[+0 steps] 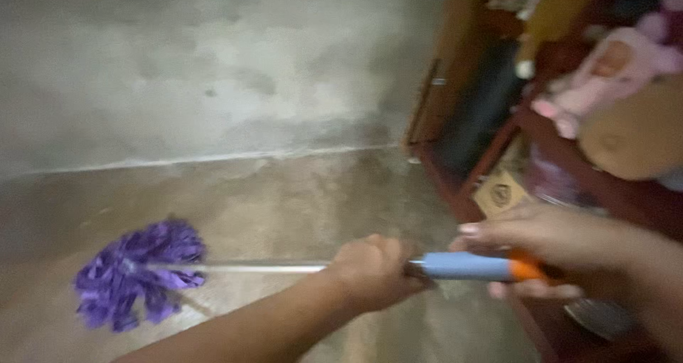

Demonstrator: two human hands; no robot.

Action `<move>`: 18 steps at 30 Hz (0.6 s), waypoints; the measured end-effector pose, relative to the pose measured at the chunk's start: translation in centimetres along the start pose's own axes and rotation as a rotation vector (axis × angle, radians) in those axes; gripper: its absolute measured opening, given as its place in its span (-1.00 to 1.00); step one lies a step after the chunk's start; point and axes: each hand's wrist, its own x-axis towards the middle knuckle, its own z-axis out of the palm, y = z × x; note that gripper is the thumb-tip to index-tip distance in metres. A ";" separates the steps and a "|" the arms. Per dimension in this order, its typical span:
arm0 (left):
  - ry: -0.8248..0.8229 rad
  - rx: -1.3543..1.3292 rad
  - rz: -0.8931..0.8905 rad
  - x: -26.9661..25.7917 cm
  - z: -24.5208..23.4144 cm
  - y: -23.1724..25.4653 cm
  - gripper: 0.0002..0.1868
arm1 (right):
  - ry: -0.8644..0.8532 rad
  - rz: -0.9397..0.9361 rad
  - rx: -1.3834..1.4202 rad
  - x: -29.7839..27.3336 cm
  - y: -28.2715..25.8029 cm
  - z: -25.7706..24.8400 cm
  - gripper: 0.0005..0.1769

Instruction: The person cleans a concrete floor by moving a purple mop back and forth across the surface, reaching under a wooden shelf.

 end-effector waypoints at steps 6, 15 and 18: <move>0.194 0.158 -0.204 -4.7 -0.7 -13.6 -0.52 | 0.124 0.082 -0.062 5.9 -9.4 14.8 -0.51; 0.291 0.152 -0.560 -13.5 -5.6 -27.9 -0.71 | -0.077 -0.015 -0.180 14.2 -17.7 29.3 -0.78; 0.229 0.097 -0.757 -15.1 -6.6 -29.1 -0.70 | -0.057 -0.047 -0.271 15.4 -19.0 32.4 -0.76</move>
